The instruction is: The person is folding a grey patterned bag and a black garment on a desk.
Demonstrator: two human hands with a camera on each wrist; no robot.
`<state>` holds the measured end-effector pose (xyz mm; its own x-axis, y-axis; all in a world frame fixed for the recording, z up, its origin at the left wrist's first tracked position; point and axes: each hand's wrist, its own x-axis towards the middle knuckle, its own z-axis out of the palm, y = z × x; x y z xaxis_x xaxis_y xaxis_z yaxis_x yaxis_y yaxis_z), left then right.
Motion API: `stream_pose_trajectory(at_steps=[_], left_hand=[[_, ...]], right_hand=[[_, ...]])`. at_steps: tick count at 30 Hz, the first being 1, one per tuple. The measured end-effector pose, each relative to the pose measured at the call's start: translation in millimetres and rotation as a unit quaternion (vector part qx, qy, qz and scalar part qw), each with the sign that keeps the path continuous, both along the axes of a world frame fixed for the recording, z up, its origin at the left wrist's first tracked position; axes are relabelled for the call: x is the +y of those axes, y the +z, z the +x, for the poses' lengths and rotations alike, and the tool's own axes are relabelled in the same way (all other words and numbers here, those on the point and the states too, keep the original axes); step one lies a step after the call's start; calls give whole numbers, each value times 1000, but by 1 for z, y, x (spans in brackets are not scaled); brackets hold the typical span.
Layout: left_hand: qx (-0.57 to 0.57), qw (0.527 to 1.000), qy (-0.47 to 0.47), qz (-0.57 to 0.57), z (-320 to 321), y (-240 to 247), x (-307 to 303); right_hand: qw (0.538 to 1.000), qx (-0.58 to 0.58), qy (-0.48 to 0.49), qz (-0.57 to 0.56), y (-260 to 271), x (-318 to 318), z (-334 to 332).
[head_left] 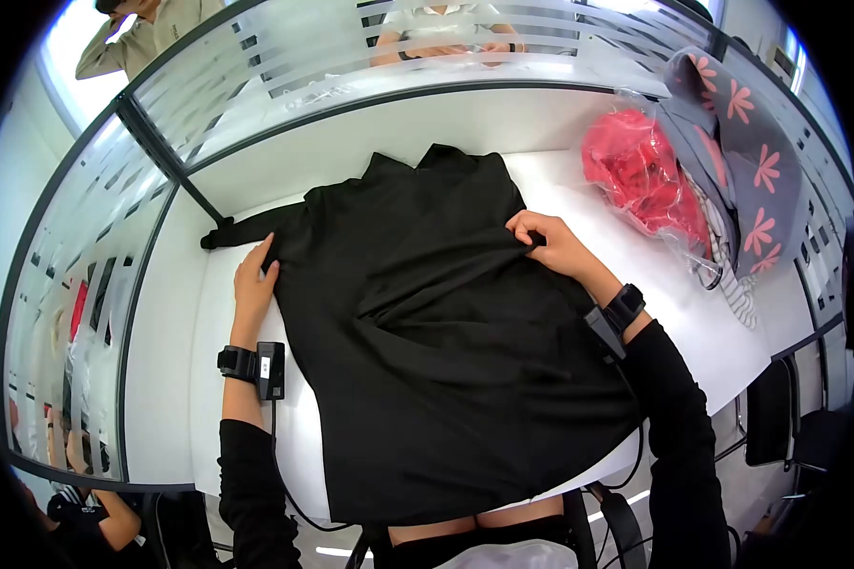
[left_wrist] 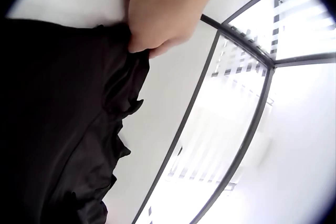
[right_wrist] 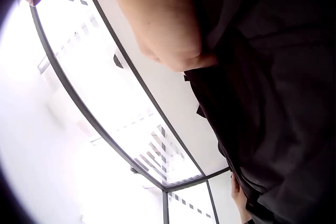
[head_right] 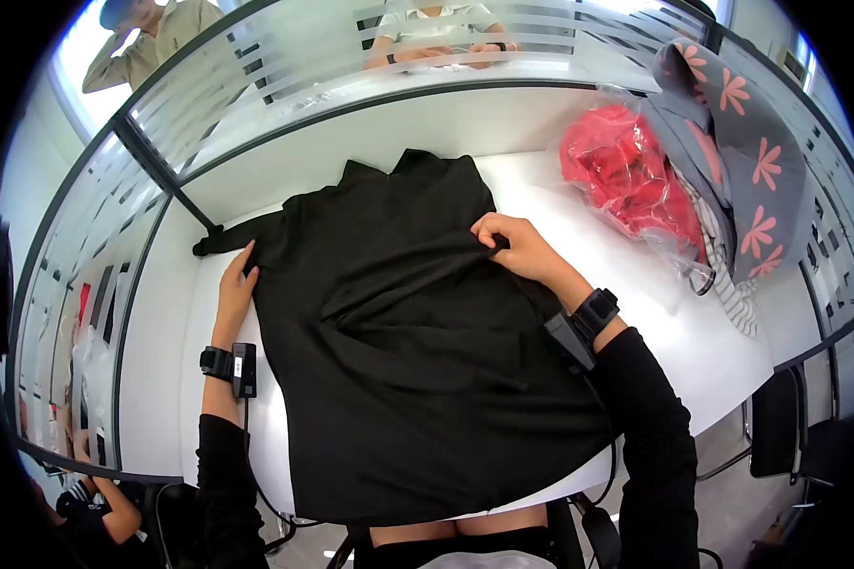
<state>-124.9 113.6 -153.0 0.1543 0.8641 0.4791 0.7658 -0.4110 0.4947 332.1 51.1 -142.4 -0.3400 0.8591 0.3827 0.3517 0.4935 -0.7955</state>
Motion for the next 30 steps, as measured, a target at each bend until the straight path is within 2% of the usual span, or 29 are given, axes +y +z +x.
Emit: stream_pose_trajectory(at_steps=[3,6,9,13,16,17,22,24,28,30], left_hand=[[-101,994,-33,-36,-1,0,-4],[-128,991,0,-43,7,9,-13],[-256,960,-2,-117,6,10,-9],[-193,970,57,-136,-1,9,-7],[-136,987,74,-31,-6,-4,2],[-35,997,58,46,-9,-8,3],[76,996,36,9,-2,-5,9],[124,991,59,1,-4,-8,14],[110,989,98,-6,-12,-19,24],[154,973,168,-23,-16,-22,35]], right_hand=[[1000,5,8,-1,-4,0,1],[1000,9,-3,22,-2,2,1],[999,12,-34,29,1,2,4],[994,35,-94,47,-5,2,9],[993,27,-96,58,-7,5,10],[993,16,-97,69,-8,4,9],[994,0,-96,54,-4,2,9],[995,0,-93,38,-3,1,9],[996,3,-91,11,-1,1,6],[996,3,-91,5,1,1,8]])
